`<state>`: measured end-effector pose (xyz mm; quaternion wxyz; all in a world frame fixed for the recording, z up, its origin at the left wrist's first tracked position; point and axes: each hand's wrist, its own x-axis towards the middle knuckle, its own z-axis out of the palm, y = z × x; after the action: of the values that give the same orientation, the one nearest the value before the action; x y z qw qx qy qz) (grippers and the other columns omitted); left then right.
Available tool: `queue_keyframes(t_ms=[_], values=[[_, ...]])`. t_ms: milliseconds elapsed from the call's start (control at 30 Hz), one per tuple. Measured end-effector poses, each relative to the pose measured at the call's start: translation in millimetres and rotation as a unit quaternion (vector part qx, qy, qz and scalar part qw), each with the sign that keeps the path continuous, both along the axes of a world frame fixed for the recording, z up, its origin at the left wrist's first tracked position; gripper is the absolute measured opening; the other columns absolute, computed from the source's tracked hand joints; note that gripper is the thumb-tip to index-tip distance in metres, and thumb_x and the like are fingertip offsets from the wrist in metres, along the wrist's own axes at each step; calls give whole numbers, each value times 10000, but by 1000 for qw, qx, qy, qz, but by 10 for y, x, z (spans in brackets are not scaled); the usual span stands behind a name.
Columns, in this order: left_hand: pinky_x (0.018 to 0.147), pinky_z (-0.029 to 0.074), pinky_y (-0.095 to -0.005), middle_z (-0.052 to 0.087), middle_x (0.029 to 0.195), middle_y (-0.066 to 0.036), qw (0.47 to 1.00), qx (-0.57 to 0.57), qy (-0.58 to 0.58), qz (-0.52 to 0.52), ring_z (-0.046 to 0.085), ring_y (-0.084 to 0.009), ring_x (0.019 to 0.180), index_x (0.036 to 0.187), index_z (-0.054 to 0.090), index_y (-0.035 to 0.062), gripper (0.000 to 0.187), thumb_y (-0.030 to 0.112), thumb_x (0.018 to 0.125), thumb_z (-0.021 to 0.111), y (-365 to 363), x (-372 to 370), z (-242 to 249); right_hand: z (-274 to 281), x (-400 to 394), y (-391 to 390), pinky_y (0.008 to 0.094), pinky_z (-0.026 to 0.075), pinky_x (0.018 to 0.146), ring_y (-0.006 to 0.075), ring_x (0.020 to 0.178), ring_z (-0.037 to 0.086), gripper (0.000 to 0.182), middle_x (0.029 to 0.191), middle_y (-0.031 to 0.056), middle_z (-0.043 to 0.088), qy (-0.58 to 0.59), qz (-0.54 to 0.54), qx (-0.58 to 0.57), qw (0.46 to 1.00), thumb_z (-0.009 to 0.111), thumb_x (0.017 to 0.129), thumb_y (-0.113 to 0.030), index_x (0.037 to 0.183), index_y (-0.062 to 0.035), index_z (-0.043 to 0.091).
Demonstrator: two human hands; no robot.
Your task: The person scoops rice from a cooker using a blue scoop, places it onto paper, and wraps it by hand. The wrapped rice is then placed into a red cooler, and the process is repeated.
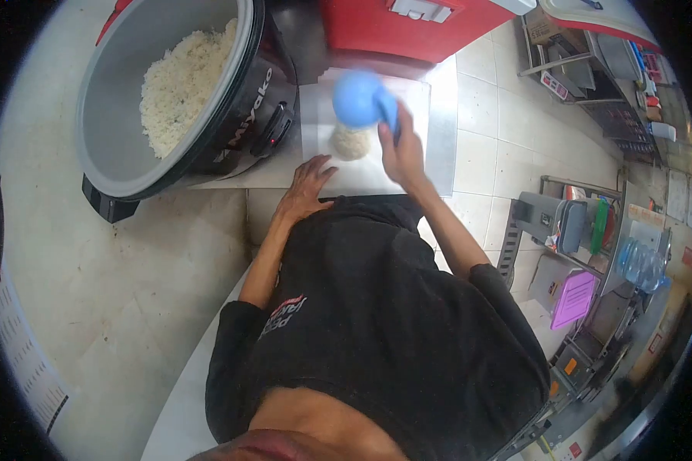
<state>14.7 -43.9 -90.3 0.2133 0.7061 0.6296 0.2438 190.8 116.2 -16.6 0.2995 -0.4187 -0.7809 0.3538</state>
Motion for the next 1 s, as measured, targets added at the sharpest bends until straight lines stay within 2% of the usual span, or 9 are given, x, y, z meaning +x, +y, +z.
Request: queue_keyframes(t_ms=[133,167,233,300,400,433,567,733,1000], values=[[1012,370,-415,527,1260,-131,998,-2,-15,-53,452,-292,1237,1120,594,41,355,102,774,649,-12,-84,-108,1297,-611,304,349,431,881,248,1079,503,690,1224,186,467,145,187,213,948,584,823,11,1415,24,232],[974,409,-392,567,1217,-112,999,4,-33,-36,504,-279,1183,1037,631,21,250,86,796,618,-17,-78,-34,1525,-748,370,372,416,922,345,1174,448,702,1284,225,405,102,238,287,922,617,786,11,1402,5,281],[952,425,-375,573,1203,-90,998,-26,-24,-46,520,-262,1155,1062,623,42,262,93,805,609,-15,-113,-32,1947,-1331,91,407,462,780,298,919,576,407,872,142,572,266,172,340,885,608,753,-102,1128,14,502],[914,450,-346,584,1170,-45,997,30,63,-12,543,-223,1104,1115,603,89,293,109,822,592,-134,-115,-193,2105,-1441,305,367,503,821,331,967,602,496,1145,152,578,73,319,319,890,609,779,-58,1264,-75,506],[917,451,-333,581,1137,-5,944,144,295,38,548,-188,1078,1201,554,146,367,125,835,576,-240,-50,-242,2197,-1871,369,401,527,678,288,839,647,328,982,80,655,14,327,411,851,605,770,-131,1098,-117,614],[943,438,-344,578,1144,-27,974,132,183,20,545,-208,1087,1219,545,126,401,117,819,583,-116,-77,-194,2302,-1945,338,389,519,664,278,795,649,239,890,94,650,-50,331,417,845,615,774,-152,1004,-89,603],[966,424,-383,588,1149,-123,993,80,82,-4,539,-274,1119,1165,567,46,384,24,783,552,41,-55,-76,2123,-1996,296,405,427,866,276,905,589,301,924,106,606,153,321,474,806,643,788,-158,1064,-60,575],[860,488,-396,634,1063,-190,999,10,-32,19,608,-342,1003,1088,609,20,312,0,787,532,43,-98,-82,1333,-1102,328,386,470,705,308,846,570,236,919,132,589,199,294,304,884,650,766,-58,998,-33,611],[770,504,-406,651,985,-205,979,-3,-168,115,632,-366,927,1061,638,47,263,-4,860,476,235,-223,150,-343,655,-119,421,459,873,333,1062,552,385,1118,170,590,-213,219,51,951,695,788,-225,1114,-47,598]])
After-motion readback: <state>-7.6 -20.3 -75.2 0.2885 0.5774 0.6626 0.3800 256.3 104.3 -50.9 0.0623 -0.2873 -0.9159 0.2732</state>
